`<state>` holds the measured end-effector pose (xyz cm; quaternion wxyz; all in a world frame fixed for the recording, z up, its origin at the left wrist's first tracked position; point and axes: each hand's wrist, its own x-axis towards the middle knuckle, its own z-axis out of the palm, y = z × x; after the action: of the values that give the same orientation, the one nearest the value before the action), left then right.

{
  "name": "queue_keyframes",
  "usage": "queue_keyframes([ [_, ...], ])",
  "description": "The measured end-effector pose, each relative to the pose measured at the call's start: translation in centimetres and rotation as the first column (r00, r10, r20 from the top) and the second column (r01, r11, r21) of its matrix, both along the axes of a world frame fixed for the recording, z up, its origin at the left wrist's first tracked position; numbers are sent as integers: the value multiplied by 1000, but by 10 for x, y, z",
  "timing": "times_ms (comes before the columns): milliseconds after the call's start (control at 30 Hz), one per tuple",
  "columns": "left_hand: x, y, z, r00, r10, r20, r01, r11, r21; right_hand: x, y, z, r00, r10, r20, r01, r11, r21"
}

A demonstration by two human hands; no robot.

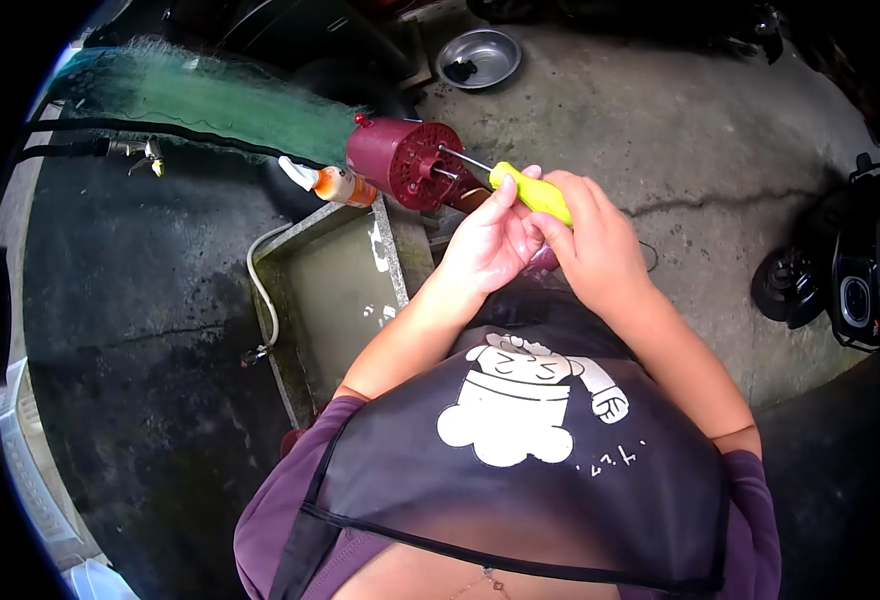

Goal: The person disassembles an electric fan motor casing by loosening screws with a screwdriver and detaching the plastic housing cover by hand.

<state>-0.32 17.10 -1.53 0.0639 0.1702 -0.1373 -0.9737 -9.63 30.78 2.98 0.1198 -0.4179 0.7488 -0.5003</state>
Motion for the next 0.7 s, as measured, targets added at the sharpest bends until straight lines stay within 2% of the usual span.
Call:
queue_keyframes([
  [67, -4, 0, -13, 997, 4, -72, -4, 1000, 7, -8, 2, 4, 946, 57, -318, -61, 998, -2],
  [100, -6, -1, -17, 990, 5, -142, -3, 1000, 18, -8, 1, 7, 945, 66, -319, -70, 998, -1],
  [133, -6, -1, -20, 989, 14, -145, -12, 1000, 19, -4, -1, 11, 958, 45, -282, -60, 997, -45],
  [200, -9, 3, -3, 998, 66, 6, -66, 996, -56, -2, -3, 15, 969, 31, -246, -54, 995, -89],
  [267, -11, 5, 0, 997, 81, -9, -82, 996, -45, -3, 3, 15, 988, 26, 152, -41, 995, 94],
  [300, -12, 7, 2, 996, 87, -21, -87, 996, -33, -5, 4, 12, 988, 30, 154, -45, 994, 96],
  [367, -11, 6, 2, 998, 65, 21, -65, 998, -4, -10, 3, 7, 966, 100, -239, -96, 995, 27],
  [400, -11, 5, -5, 997, 70, -24, -70, 998, 0, -12, 2, 6, 965, 105, -239, -100, 994, 31],
  [433, -11, 5, -8, 995, 76, -67, -75, 997, 5, -11, 0, 7, 953, 59, -298, -77, 996, -50],
  [467, -12, 4, -3, 995, 95, -31, -96, 995, -24, -11, -3, 9, 935, 9, -355, -60, 989, -135],
  [500, -13, 4, 1, 994, 102, -34, -103, 994, -23, -11, -2, 14, 934, 15, -357, -68, 989, -134],
  [533, -14, 6, 4, 993, 118, -22, -119, 993, -25, -10, 3, 22, 992, 67, -110, -65, 998, 15],
  [567, -15, 8, 6, 991, 134, -12, -134, 991, -29, -11, 7, 26, 986, 76, 147, -99, 982, 160],
  [700, -13, 6, 9, 990, 142, -7, -142, 990, -24, -12, 2, 17, 996, 75, 44, -84, 960, 269],
])
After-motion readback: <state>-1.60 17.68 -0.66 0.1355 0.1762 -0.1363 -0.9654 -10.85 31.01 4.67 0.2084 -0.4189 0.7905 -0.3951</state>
